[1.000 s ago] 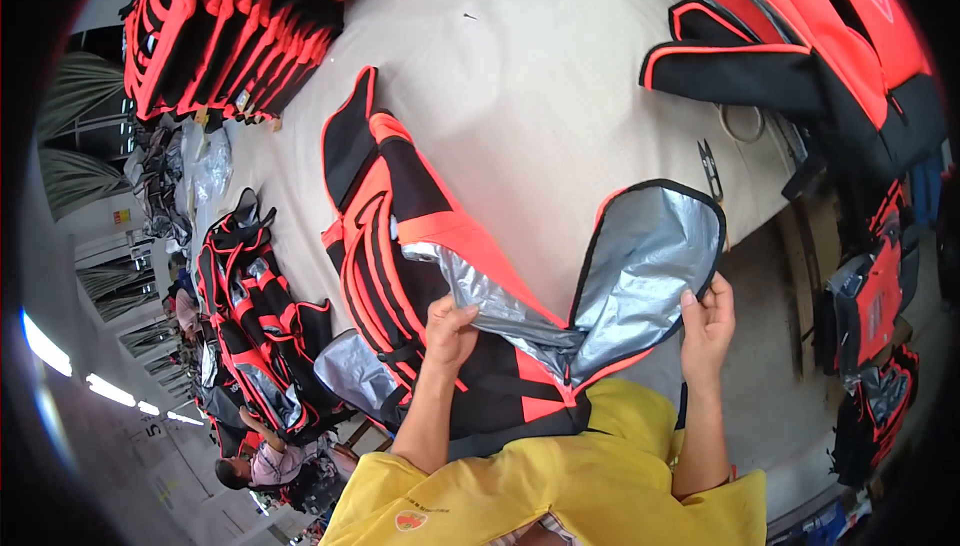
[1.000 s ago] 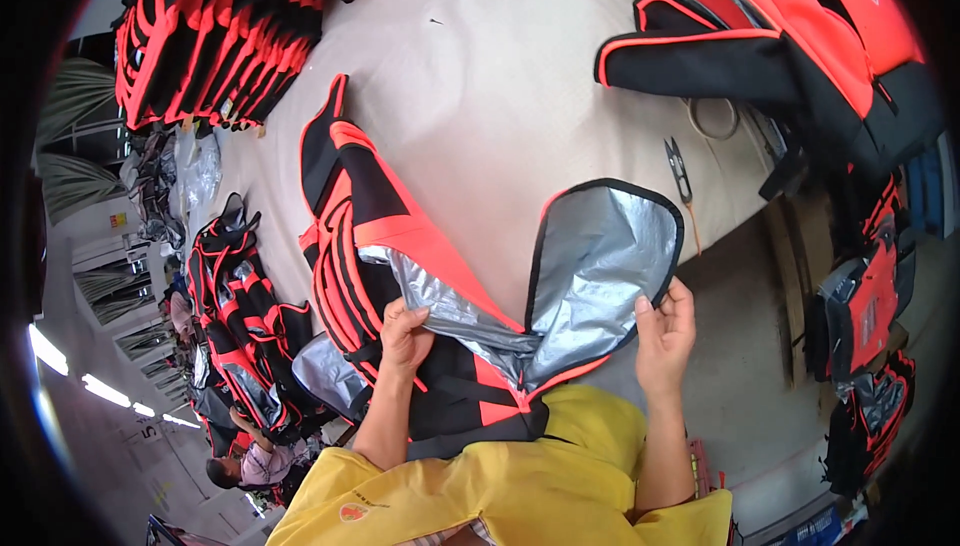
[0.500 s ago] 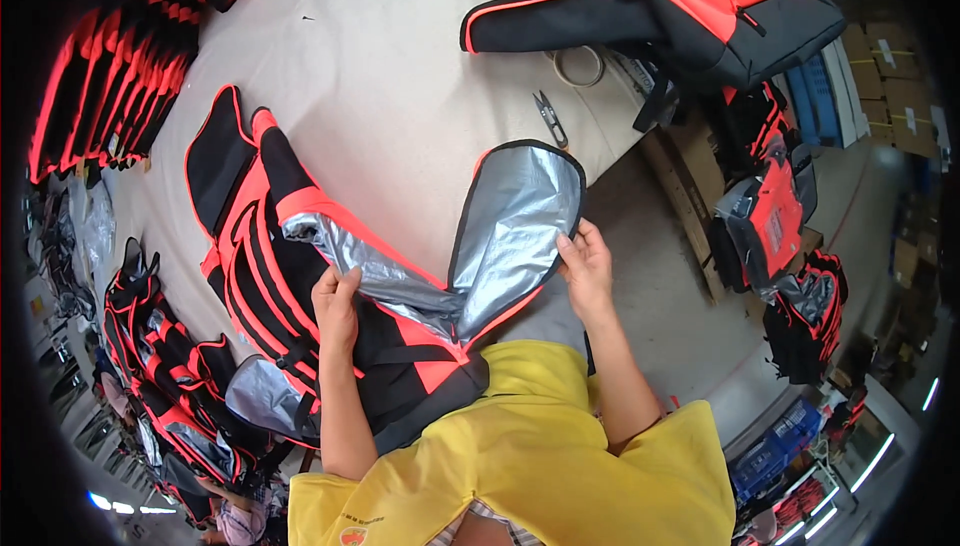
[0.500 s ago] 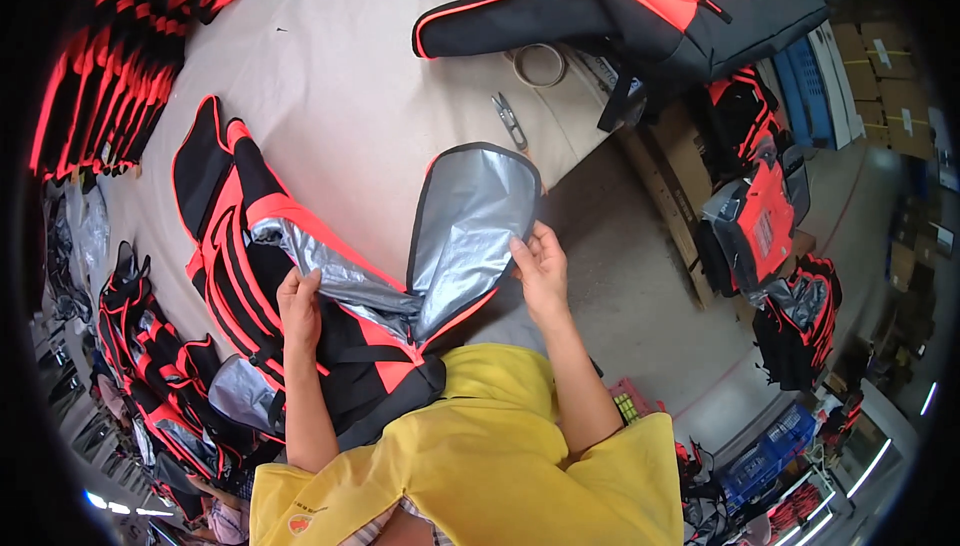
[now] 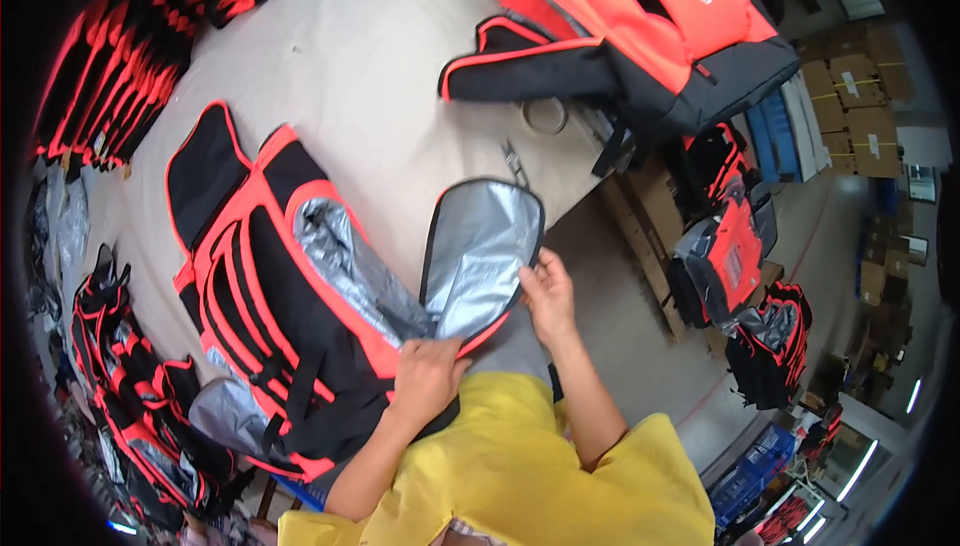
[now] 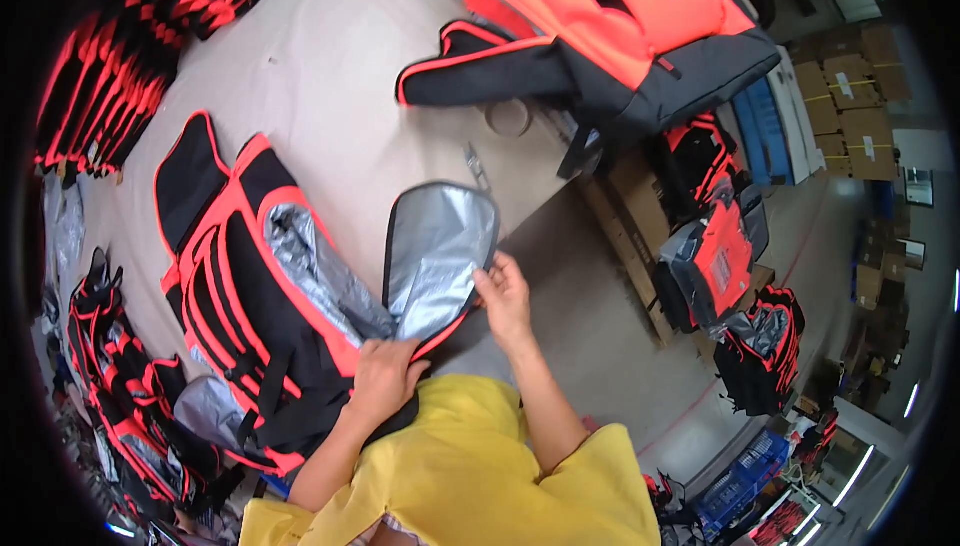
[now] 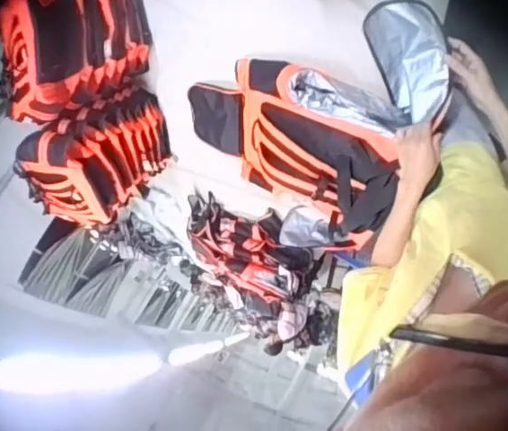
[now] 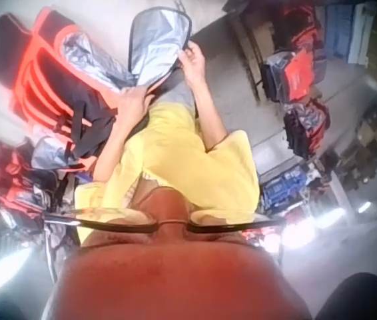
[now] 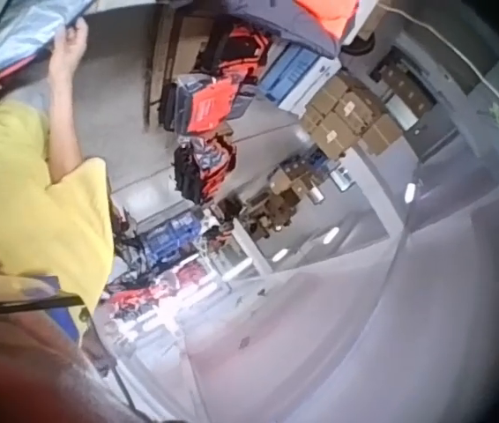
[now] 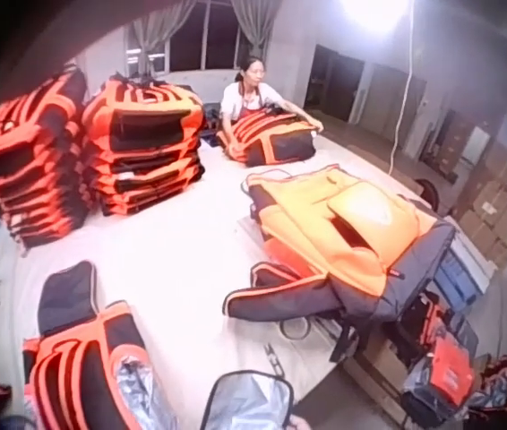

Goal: Inspecting and folding red and black backpacks at a manufacturing work table.

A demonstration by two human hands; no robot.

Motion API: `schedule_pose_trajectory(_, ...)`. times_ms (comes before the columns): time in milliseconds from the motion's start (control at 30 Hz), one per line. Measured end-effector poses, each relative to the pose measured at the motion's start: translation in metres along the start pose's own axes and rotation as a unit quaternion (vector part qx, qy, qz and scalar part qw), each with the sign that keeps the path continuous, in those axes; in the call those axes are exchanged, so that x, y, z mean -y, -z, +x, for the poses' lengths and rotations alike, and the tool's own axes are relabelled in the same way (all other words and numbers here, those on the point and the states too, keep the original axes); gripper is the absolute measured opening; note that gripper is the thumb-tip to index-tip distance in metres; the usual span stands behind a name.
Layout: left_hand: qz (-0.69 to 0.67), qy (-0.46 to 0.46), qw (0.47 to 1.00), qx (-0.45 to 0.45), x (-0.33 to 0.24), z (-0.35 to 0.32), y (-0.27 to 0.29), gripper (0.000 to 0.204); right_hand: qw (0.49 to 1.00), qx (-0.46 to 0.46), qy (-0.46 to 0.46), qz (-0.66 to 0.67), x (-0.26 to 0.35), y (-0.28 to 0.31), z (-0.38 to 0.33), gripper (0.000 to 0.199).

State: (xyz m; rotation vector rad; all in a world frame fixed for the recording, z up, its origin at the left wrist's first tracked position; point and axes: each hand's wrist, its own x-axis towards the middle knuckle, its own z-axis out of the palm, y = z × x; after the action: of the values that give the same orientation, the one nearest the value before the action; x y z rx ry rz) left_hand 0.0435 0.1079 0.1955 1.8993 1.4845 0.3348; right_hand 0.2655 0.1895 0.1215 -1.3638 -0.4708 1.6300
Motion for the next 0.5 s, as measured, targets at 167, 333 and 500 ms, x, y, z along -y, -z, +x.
schedule_pose_trajectory(167, -0.043, 0.001, 0.999, -0.023, 0.000, 0.005, 0.002, 0.029, 1.000, 0.002, 0.004, 0.023, 0.012, -0.003, 0.005, 0.042)
schedule_pose_trajectory(333, -0.048, 0.023, 0.996, -0.074, 0.005, -0.005, 0.003, 0.025, 0.999, 0.041, 0.000, 0.014, 0.008, -0.012, 0.010, 0.041)
schedule_pose_trajectory(500, -0.032, -0.056, 0.993, -0.103, 0.018, -0.014, -0.018, 0.014, 0.999, 0.026, 0.027, -0.023, 0.022, -0.028, 0.004, 0.049)
